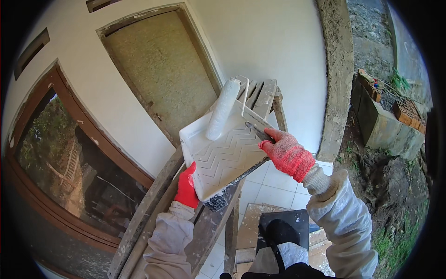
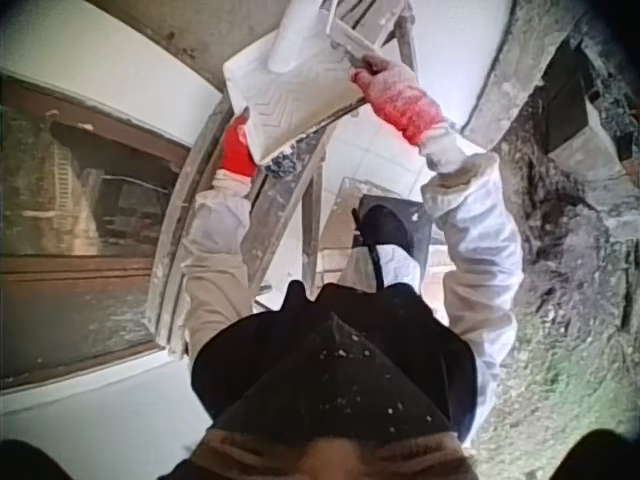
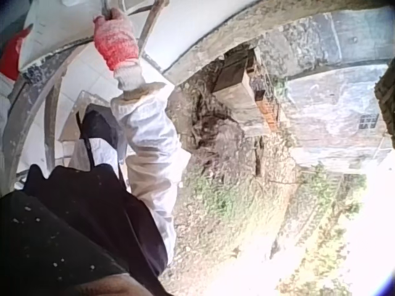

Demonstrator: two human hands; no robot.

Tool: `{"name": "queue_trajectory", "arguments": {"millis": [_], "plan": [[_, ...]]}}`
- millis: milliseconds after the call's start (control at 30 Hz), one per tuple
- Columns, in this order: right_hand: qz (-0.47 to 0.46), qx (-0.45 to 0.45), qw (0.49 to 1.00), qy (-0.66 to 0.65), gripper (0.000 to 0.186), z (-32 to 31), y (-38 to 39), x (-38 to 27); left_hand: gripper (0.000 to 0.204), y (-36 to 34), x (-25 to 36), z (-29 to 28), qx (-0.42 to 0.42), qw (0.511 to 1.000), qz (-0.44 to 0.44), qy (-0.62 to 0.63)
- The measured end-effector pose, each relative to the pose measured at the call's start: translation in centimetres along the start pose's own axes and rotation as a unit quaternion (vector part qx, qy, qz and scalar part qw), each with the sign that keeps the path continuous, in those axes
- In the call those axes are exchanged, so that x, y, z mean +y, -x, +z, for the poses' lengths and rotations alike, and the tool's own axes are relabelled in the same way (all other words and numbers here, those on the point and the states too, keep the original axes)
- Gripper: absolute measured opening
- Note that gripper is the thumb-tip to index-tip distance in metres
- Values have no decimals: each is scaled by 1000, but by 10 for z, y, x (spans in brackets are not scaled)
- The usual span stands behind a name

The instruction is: The person stirs paint in a bucket using a wooden stick, pours the paint into a tray, and then coats a paint roller with paint by rolling it in the tray.

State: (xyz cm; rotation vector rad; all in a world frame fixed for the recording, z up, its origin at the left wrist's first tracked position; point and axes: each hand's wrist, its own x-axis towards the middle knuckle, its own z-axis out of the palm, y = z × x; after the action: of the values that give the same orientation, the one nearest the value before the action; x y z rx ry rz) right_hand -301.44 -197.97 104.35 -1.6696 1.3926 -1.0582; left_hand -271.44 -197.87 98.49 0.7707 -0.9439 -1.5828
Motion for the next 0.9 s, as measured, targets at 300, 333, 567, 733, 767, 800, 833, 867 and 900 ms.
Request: {"name": "queue_trajectory", "arguments": {"millis": [300,333,567,733,767,800,833,867,900], "plan": [[-63,60,996,6,45,-28,-143,68,49,-157,-19,-14,112,993,-9,-23],[-96,74,993,-14,44,-32,-157,81,47,-173,-19,-3,65,996,-41,54],[-70,3,998,-5,48,-74,-223,47,53,-213,17,50,98,988,-68,95],[-82,-1,997,-7,49,-99,-228,12,49,-245,25,40,97,987,-50,120],[-88,-38,994,-44,49,-112,-221,-11,48,-244,26,38,97,985,-49,131],[-96,-46,993,-48,49,-117,-223,-25,48,-242,29,37,97,984,-48,142],[-87,-31,994,-57,47,-123,-221,-35,47,-243,32,42,89,983,-54,153],[-73,-22,995,-69,46,-123,-218,-43,47,-237,43,47,87,981,-61,164],[-73,-26,994,-72,46,-124,-215,-47,47,-228,52,55,93,981,-60,162]]}}
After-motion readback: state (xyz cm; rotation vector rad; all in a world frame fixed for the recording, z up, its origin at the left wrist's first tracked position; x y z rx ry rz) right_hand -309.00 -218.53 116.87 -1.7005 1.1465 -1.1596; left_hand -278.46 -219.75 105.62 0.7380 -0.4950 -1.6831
